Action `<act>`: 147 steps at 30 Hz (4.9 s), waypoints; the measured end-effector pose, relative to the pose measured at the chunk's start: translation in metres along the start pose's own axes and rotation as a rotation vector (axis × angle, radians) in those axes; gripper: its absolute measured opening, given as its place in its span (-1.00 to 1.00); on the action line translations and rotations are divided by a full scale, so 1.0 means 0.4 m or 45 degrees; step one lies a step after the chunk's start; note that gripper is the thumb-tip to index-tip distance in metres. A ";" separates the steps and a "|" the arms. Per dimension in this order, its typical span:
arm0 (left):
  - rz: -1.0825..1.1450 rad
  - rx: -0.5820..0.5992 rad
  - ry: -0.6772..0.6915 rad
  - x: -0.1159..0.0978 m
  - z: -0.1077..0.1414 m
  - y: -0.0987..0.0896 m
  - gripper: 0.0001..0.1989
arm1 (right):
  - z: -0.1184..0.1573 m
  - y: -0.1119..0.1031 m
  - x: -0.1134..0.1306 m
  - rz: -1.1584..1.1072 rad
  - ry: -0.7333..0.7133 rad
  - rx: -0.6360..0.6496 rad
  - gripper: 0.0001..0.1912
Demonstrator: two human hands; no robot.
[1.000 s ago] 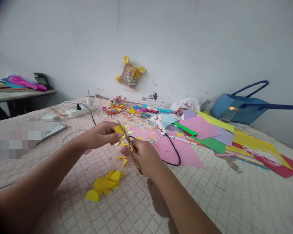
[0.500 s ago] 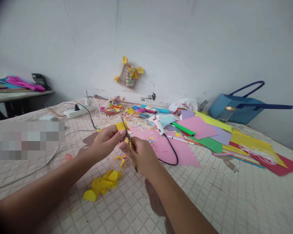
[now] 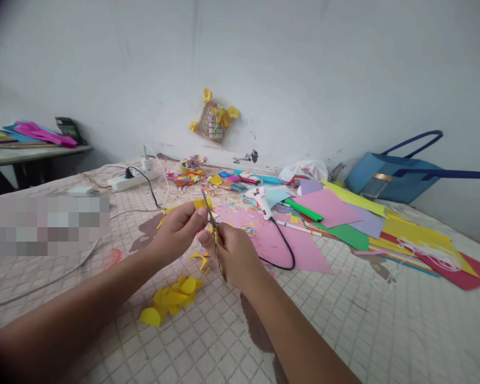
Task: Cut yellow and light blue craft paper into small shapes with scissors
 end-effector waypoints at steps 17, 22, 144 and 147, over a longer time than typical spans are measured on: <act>-0.019 0.398 -0.018 -0.003 -0.026 -0.033 -0.65 | -0.002 -0.009 -0.007 -0.030 -0.006 0.011 -0.51; -0.065 0.492 0.041 -0.006 -0.029 -0.046 -0.66 | 0.000 -0.010 -0.008 0.007 0.019 0.031 -0.52; 0.194 0.650 -0.190 0.036 -0.039 -0.033 -0.76 | -0.015 -0.037 -0.035 -0.499 0.167 -0.226 -0.64; 0.168 0.656 -0.209 0.035 -0.037 -0.031 -0.74 | -0.018 -0.039 -0.029 -0.588 0.149 -0.262 -0.70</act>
Point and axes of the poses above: each hand's wrist, its own z-axis away from the middle knuckle, its own y-axis out of the palm, x = y × z, the point moved 4 cm from there along -z, towards the middle knuckle, and after that the axes turned 12 degrees about x, right-handed, at the moved point
